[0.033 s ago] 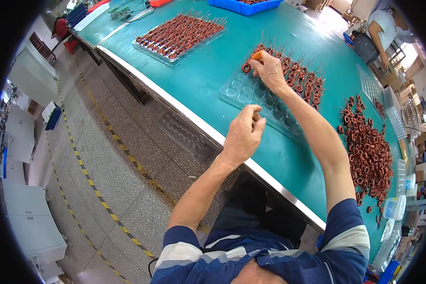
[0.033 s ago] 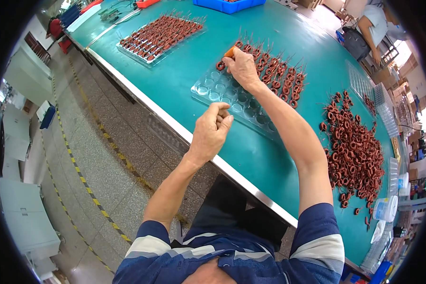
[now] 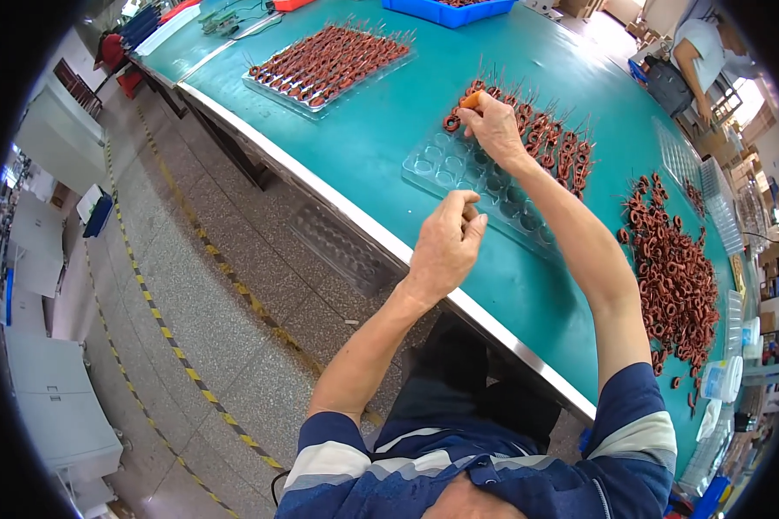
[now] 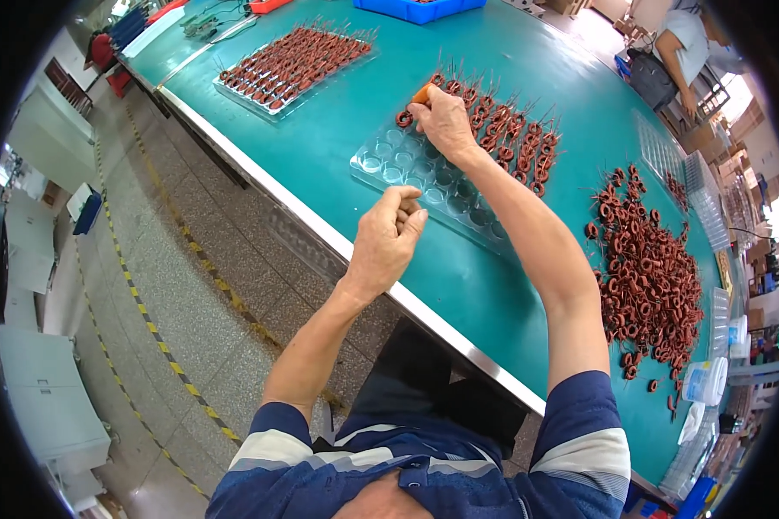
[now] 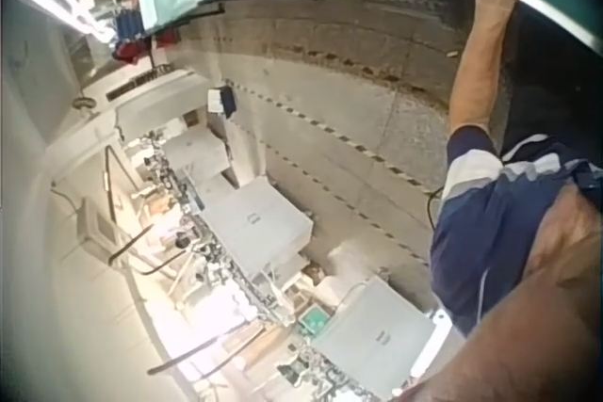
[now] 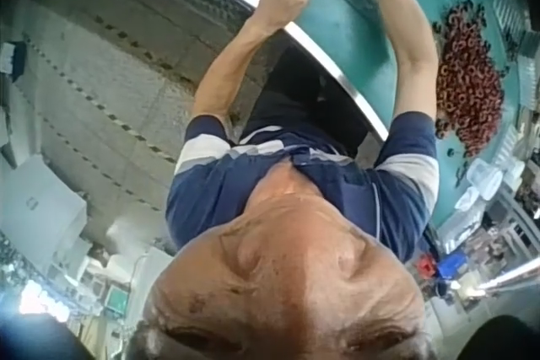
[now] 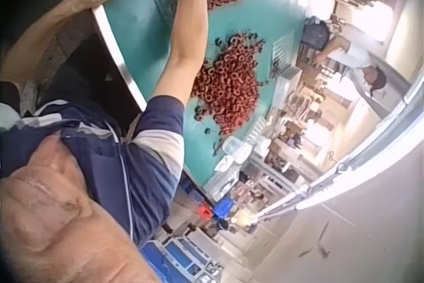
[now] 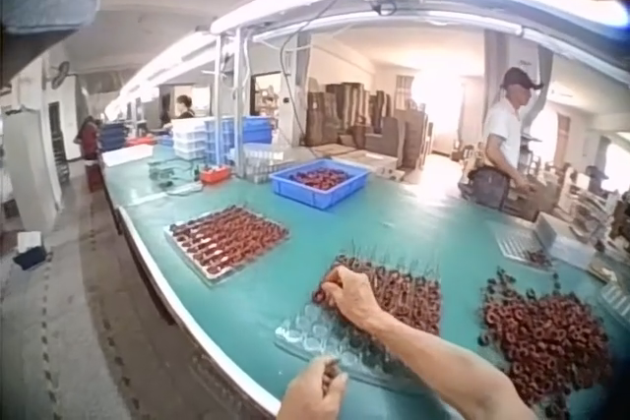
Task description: Inserting thin wires through toroidal cores and arranging them in a component tray.
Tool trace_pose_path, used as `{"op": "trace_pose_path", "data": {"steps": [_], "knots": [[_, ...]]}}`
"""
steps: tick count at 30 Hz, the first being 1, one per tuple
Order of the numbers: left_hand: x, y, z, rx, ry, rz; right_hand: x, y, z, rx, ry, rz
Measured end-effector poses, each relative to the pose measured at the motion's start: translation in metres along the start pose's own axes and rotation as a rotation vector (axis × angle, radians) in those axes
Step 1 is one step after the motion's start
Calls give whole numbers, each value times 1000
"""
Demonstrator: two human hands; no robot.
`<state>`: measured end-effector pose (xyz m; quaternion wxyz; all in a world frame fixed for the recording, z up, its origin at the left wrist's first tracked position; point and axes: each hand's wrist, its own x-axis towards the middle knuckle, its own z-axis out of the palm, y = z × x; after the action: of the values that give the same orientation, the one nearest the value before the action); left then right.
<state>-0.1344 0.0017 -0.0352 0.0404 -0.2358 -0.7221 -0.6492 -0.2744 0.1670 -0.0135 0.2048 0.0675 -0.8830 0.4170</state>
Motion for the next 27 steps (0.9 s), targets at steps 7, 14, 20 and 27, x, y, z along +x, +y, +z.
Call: {"op": "trace_pose_path", "data": {"steps": [7, 14, 20, 27], "knots": [[7, 1, 7, 3, -3, -35, 6, 10, -5, -288, 48, -61], [4, 3, 0, -84, 16, -87, -39, 0, -162, -650, 111, -333], [5, 4, 6, -9, -33, -79, -204, 1, -249, -803, -536, 49], [-11, 21, 46, -105, -219, -39, -240, -2, -237, -900, -268, -270]]}}
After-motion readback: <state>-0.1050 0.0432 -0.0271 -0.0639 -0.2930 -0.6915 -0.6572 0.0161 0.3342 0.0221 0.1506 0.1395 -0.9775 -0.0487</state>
